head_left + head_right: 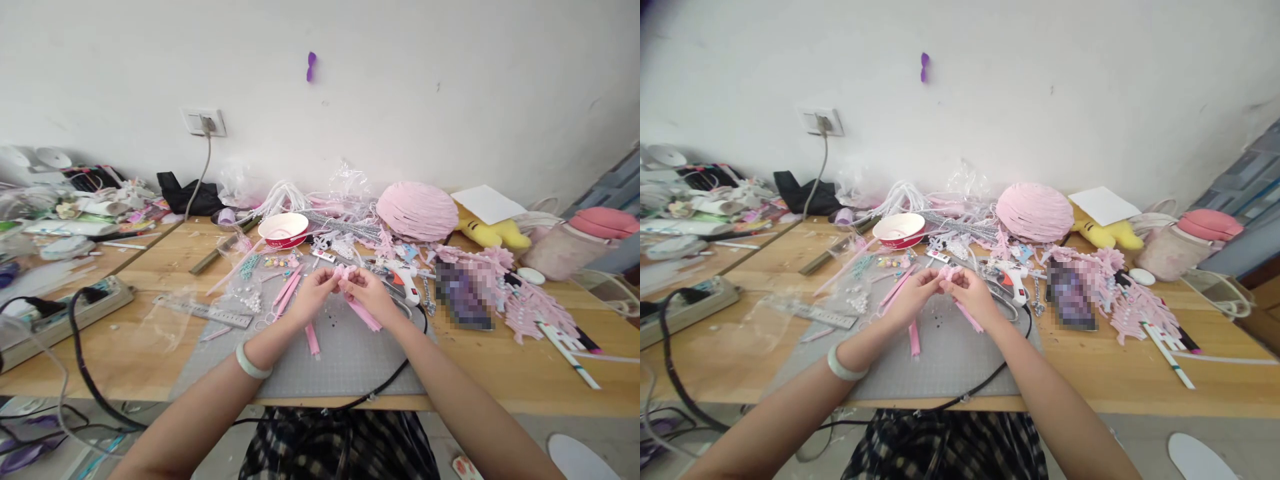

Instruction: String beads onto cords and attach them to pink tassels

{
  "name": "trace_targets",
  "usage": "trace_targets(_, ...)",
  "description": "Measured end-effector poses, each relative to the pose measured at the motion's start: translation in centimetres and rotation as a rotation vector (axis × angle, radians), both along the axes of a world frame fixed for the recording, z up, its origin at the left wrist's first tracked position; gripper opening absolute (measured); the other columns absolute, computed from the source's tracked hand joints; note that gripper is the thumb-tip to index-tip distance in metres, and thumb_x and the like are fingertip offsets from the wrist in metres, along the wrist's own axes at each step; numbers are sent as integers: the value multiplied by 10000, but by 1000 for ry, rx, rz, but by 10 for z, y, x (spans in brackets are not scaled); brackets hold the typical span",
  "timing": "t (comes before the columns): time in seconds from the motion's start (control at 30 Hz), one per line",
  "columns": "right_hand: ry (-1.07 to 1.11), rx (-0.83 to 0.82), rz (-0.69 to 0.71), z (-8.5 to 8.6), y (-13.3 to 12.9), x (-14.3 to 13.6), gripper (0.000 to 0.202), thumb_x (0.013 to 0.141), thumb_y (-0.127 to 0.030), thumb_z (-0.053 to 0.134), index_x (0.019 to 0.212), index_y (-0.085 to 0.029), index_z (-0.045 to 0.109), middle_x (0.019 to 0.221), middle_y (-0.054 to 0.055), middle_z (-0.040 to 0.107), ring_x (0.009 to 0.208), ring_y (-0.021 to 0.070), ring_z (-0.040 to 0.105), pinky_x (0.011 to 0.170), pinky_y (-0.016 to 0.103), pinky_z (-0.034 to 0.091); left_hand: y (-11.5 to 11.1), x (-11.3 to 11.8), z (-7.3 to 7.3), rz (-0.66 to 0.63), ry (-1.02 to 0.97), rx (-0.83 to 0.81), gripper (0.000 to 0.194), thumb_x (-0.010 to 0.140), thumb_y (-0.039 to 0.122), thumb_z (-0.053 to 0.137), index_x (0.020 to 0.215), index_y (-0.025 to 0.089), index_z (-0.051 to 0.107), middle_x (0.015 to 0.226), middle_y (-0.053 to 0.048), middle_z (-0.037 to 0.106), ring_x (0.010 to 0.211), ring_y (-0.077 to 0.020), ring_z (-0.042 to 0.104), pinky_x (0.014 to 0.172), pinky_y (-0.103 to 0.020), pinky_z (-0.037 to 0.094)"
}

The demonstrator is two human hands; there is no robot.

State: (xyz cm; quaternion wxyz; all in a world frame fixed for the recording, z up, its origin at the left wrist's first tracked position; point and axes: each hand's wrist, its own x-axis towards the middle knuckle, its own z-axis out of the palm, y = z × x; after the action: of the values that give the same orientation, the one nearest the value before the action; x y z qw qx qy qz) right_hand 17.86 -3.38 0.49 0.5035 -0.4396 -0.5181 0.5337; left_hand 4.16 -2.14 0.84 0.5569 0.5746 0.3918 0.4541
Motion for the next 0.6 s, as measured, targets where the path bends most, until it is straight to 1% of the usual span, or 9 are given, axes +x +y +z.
trace_targets(0.07,-26,5,-19,3,-1,0,227,636,-337,687,674,-182,526,579,-44,539,520,99,492,527,240,399,1,-1,1,16,9,-13,249,739,390,583,715,143,565,614,22,548,597,-108,502,622,-242,390)
trace_targets(0.23,-57,3,-46,8,-2,2,150,666,-287,637,618,-173,552,552,-39,543,524,103,486,552,248,386,3,-4,1,21,24,-35,248,709,385,604,653,150,545,555,31,542,546,-103,479,589,-238,369)
trace_targets(0.37,-9,-32,9,10,-1,4,130,666,-275,604,609,-165,565,571,-31,556,547,102,498,581,253,400,5,-6,-1,-40,12,-53,240,695,373,600,630,156,522,538,35,533,528,-95,468,573,-229,355)
trace_targets(0.5,58,-77,91,11,-1,6,146,667,-303,581,645,-158,572,596,-17,560,572,117,533,604,279,435,8,-7,-2,-125,-15,-79,269,670,408,593,626,161,495,536,35,515,511,-93,461,560,-233,364)
trace_targets(0.6,66,-70,103,10,-2,5,176,681,-336,588,676,-162,563,606,-18,559,575,116,537,609,283,445,9,-6,-3,-130,-22,-81,289,675,432,580,632,163,485,549,30,509,512,-95,463,565,-241,377)
